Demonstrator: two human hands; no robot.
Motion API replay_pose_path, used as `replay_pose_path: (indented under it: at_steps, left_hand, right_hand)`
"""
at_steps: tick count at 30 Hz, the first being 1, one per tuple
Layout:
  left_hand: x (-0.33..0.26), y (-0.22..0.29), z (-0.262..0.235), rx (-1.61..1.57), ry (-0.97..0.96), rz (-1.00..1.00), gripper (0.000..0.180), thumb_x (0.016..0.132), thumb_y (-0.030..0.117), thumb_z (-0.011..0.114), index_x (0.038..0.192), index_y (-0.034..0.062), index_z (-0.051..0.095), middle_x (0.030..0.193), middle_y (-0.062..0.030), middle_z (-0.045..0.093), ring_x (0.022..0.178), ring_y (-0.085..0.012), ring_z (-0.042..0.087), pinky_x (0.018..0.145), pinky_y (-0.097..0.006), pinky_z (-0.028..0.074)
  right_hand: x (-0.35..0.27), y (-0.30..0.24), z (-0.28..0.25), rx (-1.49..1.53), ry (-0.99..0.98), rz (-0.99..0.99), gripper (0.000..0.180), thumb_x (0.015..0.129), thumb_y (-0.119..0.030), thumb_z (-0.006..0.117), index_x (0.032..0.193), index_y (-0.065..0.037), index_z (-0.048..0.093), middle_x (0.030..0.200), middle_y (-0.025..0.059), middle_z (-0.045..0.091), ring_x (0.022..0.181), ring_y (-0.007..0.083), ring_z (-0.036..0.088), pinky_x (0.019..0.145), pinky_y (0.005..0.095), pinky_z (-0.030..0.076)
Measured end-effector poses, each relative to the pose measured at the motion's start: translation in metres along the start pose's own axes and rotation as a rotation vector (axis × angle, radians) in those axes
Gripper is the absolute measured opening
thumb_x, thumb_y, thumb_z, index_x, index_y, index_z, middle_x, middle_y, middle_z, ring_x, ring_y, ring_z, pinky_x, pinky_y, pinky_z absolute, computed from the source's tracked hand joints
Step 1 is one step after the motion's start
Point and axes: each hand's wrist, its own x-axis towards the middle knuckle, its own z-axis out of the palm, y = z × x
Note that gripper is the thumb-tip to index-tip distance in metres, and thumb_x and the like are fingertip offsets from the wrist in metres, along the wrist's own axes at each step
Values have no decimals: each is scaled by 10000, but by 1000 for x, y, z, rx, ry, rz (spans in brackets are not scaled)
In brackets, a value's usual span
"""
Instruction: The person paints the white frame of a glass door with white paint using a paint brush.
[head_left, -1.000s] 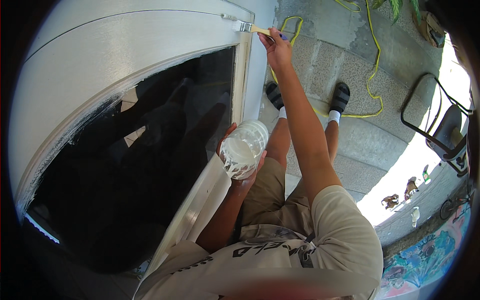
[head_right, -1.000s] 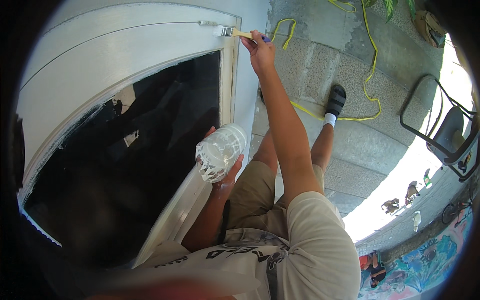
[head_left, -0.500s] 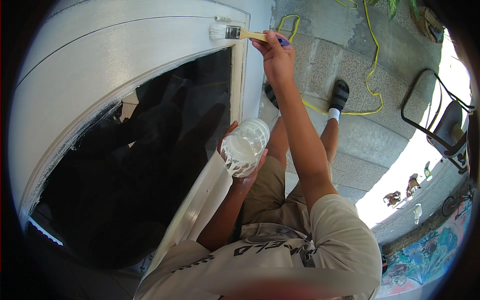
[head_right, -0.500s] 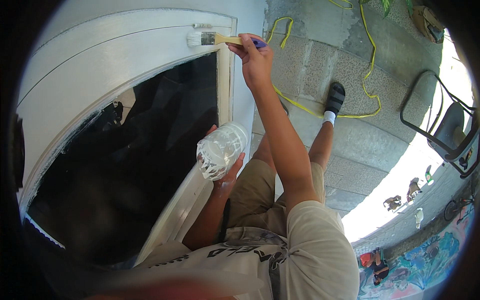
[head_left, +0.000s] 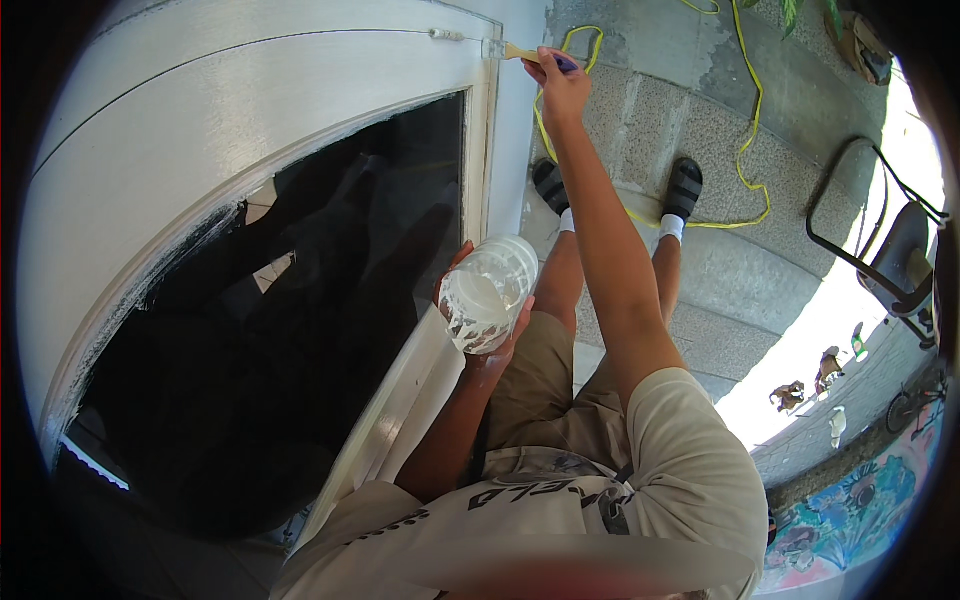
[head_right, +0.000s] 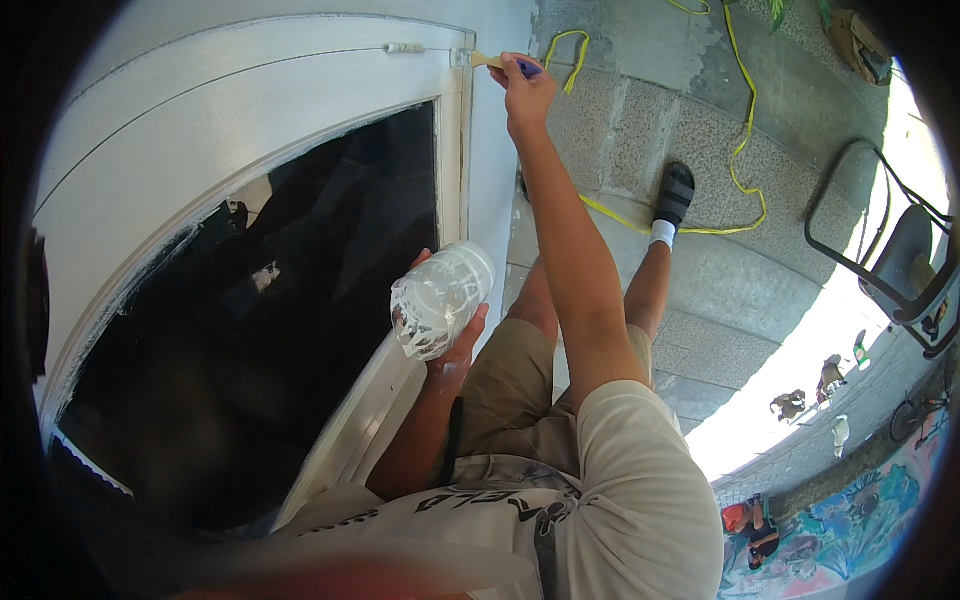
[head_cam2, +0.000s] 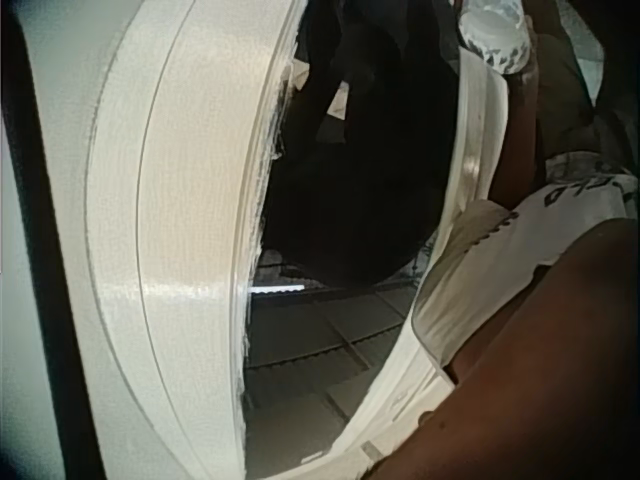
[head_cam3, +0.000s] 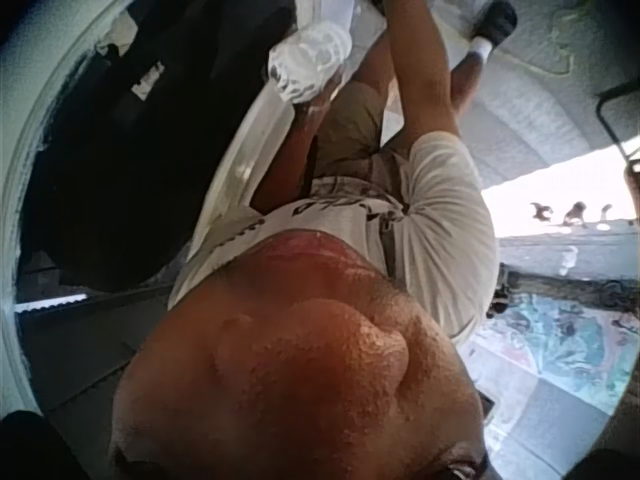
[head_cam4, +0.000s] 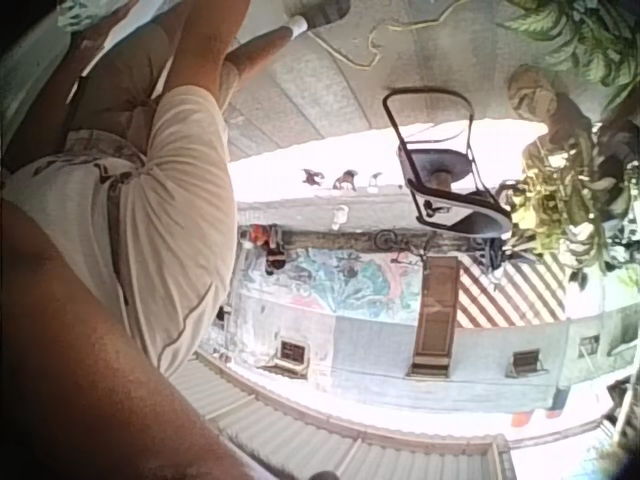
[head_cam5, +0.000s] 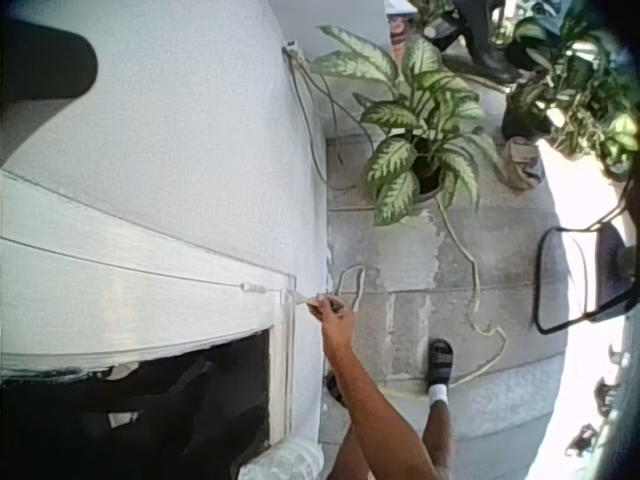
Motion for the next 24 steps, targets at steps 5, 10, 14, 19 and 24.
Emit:
replay_pose_path:
  at_steps: [5,10,14,19,24]
  left_hand:
    - [1,1,4,42,-9,33,900,695,83,824,1456,33,348,1474,-151,408,1310,-270,461,1077,-422,470]
    - [2,-1,3,73,-3,57,917,689,106,849,1455,30,352,1467,-152,420,1306,-275,465,1084,-420,460]
    - [4,0,1,75,-4,86,934,684,119,862,1459,29,349,1466,-152,424,1306,-277,466,1096,-417,442]
    - [3,5,5,75,8,49,947,704,195,880,1445,55,307,1467,-173,417,1304,-302,469,1091,-435,438]
    - [5,6,4,23,-3,-19,934,697,155,863,1464,35,343,1474,-152,414,1321,-275,453,1103,-426,436]
  right_hand:
    - [-8,-37,-10,294,-151,123,215,981,-127,658,1047,75,625,1006,181,697,937,321,724,841,350,626]
    - [-10,-58,-2,365,-186,131,226,994,-144,639,1061,70,620,1030,187,684,1004,325,705,841,347,624]
    - [-15,-55,13,249,-199,70,215,988,-135,645,1045,72,626,1003,187,695,942,324,722,837,349,624]
    - [-17,-65,13,181,-95,1,190,975,-105,658,1031,75,632,979,183,704,889,324,733,825,360,629]
    - [-29,-55,32,338,-140,46,183,955,-88,681,1008,83,643,947,184,693,831,299,735,783,340,642]
